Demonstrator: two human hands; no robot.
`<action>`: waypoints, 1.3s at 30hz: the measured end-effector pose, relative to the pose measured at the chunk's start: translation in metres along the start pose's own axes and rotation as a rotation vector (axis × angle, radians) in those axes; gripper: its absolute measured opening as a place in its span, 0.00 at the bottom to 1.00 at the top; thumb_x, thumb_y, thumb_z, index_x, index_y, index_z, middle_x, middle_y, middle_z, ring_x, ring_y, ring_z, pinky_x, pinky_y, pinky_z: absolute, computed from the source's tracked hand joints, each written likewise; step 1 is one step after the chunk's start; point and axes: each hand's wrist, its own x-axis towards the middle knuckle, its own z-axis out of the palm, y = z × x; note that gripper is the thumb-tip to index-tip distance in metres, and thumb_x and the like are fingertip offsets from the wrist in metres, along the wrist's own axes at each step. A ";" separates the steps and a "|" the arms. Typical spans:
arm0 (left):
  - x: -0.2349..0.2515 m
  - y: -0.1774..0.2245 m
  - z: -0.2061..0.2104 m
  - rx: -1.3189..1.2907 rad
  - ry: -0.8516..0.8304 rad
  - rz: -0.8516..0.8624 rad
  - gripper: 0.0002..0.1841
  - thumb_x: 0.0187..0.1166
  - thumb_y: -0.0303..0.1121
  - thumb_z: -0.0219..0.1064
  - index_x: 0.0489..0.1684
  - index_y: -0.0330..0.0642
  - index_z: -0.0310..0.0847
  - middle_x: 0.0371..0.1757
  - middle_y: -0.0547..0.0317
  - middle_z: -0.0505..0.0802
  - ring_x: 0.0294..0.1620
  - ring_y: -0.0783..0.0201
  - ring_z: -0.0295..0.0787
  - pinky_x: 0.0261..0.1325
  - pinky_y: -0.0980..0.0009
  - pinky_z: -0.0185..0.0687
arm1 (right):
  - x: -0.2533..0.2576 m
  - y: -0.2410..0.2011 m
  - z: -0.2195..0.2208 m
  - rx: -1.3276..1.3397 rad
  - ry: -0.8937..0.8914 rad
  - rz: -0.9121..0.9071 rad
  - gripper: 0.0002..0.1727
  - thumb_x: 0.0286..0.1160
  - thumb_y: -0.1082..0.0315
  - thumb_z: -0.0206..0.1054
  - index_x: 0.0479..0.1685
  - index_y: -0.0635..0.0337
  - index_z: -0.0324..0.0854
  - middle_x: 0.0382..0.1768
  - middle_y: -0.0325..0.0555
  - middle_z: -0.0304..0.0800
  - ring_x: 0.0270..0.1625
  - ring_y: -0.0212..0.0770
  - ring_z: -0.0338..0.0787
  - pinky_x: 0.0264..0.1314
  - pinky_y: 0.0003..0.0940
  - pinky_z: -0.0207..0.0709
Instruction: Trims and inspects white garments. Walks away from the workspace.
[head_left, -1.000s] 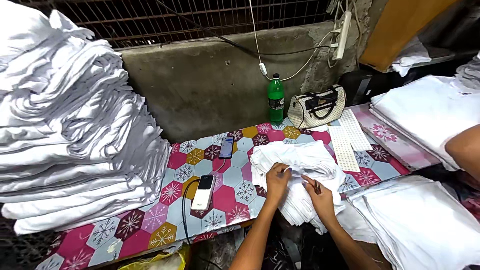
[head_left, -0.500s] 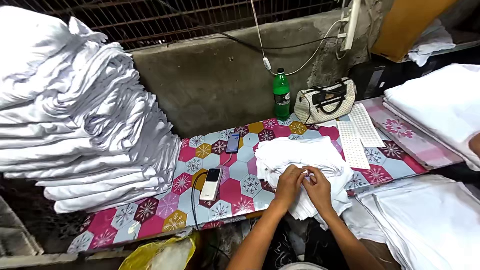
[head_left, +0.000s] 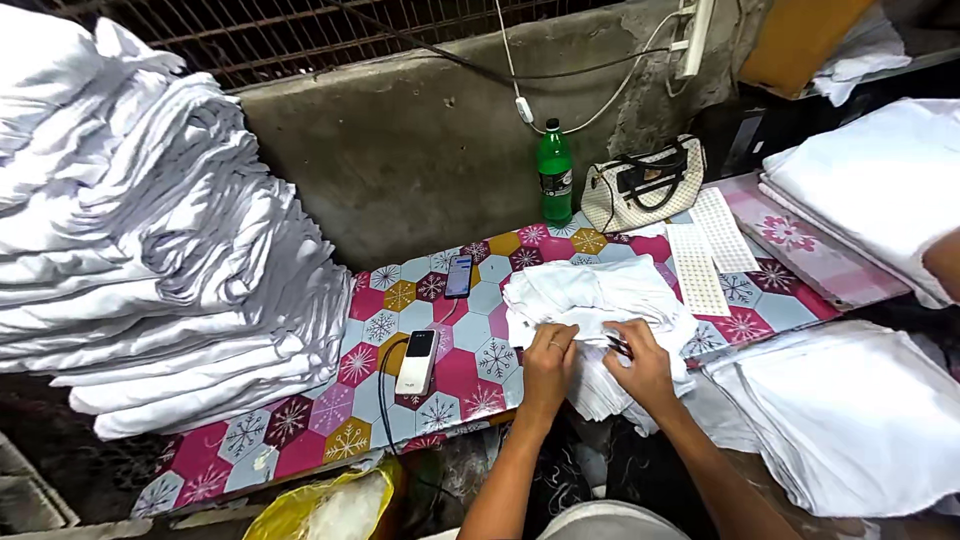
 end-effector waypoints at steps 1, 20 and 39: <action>0.001 0.004 0.000 -0.034 -0.017 0.007 0.09 0.69 0.19 0.69 0.42 0.30 0.94 0.42 0.43 0.95 0.45 0.53 0.95 0.54 0.64 0.91 | 0.003 -0.006 -0.003 0.026 -0.045 -0.007 0.23 0.60 0.65 0.73 0.58 0.61 0.91 0.47 0.58 0.91 0.34 0.50 0.91 0.29 0.51 0.82; 0.000 -0.009 0.004 -0.214 -0.068 -0.314 0.10 0.69 0.15 0.69 0.44 0.26 0.92 0.46 0.39 0.92 0.40 0.60 0.93 0.45 0.68 0.92 | 0.011 -0.034 -0.015 -0.043 -0.310 0.226 0.24 0.66 0.55 0.80 0.61 0.56 0.91 0.54 0.58 0.91 0.41 0.57 0.93 0.41 0.60 0.84; -0.028 -0.052 -0.023 0.056 0.015 -0.292 0.09 0.60 0.18 0.75 0.38 0.28 0.93 0.38 0.39 0.91 0.35 0.55 0.90 0.39 0.63 0.88 | 0.007 -0.007 -0.008 -0.078 -0.246 0.113 0.15 0.66 0.76 0.69 0.47 0.52 0.97 0.43 0.53 0.94 0.37 0.55 0.94 0.37 0.58 0.84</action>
